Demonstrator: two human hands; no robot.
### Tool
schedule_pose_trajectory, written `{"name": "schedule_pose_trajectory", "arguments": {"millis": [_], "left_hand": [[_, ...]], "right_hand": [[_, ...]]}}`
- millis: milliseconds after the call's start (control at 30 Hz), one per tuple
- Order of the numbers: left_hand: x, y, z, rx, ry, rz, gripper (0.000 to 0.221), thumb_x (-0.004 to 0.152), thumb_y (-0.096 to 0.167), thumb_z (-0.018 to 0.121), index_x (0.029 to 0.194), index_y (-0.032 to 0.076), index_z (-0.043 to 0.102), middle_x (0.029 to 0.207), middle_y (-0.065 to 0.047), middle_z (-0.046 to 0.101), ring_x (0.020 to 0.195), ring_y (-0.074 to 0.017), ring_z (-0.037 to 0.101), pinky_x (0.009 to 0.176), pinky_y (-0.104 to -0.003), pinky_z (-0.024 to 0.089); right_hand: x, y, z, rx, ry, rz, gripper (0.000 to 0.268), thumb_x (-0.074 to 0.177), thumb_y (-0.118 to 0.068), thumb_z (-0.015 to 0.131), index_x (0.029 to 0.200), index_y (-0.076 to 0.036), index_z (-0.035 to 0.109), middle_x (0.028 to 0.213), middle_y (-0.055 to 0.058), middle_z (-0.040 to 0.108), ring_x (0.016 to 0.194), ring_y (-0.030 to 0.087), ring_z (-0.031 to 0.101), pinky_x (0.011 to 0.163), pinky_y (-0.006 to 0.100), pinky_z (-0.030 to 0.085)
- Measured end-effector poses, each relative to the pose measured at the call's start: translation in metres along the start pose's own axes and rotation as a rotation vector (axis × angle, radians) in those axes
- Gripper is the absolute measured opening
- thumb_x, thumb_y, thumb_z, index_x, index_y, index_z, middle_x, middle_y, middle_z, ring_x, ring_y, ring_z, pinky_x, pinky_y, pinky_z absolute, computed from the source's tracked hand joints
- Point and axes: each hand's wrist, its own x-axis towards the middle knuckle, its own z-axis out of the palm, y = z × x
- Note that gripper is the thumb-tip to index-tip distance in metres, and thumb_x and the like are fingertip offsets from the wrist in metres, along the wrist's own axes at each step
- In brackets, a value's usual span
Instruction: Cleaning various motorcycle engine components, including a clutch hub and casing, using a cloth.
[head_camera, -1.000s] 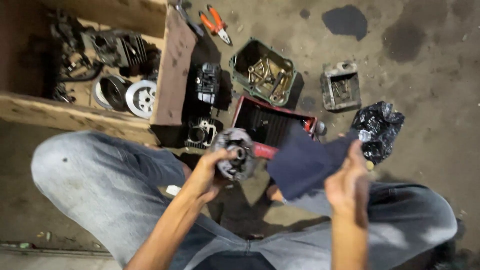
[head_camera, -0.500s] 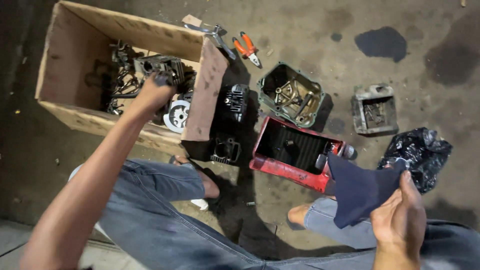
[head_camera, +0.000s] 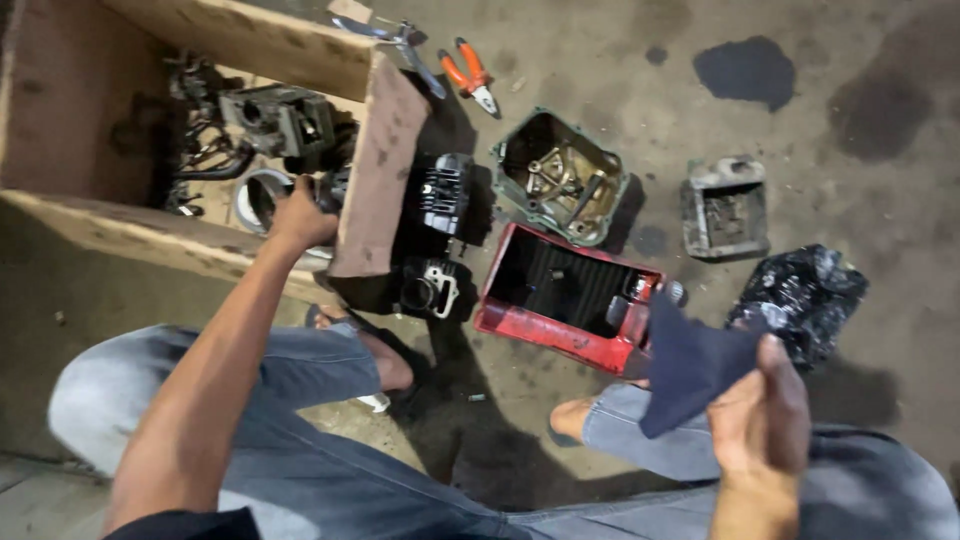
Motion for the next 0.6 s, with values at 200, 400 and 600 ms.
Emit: {"name": "schedule_pose_trajectory", "arguments": {"millis": [200, 400, 600], "left_hand": [[-0.028, 0.017, -0.007, 0.205, 0.154, 0.063, 0.093, 0.075, 0.032, 0.080, 0.146, -0.002, 0.029, 0.133, -0.045, 0.030, 0.114, -0.0678, 0.040, 0.087, -0.074, 0.044], [-0.027, 0.013, 0.000, 0.360, 0.125, 0.206, 0.072, 0.078, -0.005, 0.061, 0.145, -0.001, 0.033, 0.115, -0.033, 0.033, 0.103, -0.0546, 0.043, 0.065, -0.062, 0.056], [-0.023, 0.018, -0.005, 0.291, -0.081, 0.026, 0.094, 0.079, 0.002, 0.069, 0.159, 0.025, 0.026, 0.152, -0.035, 0.014, 0.135, -0.0625, 0.020, 0.103, -0.074, 0.040]], "right_hand": [[-0.003, 0.000, 0.024, -0.243, 0.224, -0.100, 0.024, 0.108, -0.022, 0.053, 0.116, -0.002, 0.064, 0.104, 0.010, 0.071, 0.077, 0.015, 0.067, 0.063, 0.022, 0.049], [-0.005, 0.002, 0.020, -0.137, 0.151, -0.117, 0.020, 0.109, -0.016, 0.049, 0.116, -0.004, 0.063, 0.109, 0.007, 0.070, 0.093, 0.015, 0.068, 0.089, 0.031, 0.054], [-0.008, 0.002, 0.029, -0.094, 0.172, -0.151, 0.018, 0.109, -0.012, 0.049, 0.113, -0.002, 0.063, 0.109, 0.007, 0.070, 0.095, 0.013, 0.068, 0.093, 0.028, 0.054]]}}
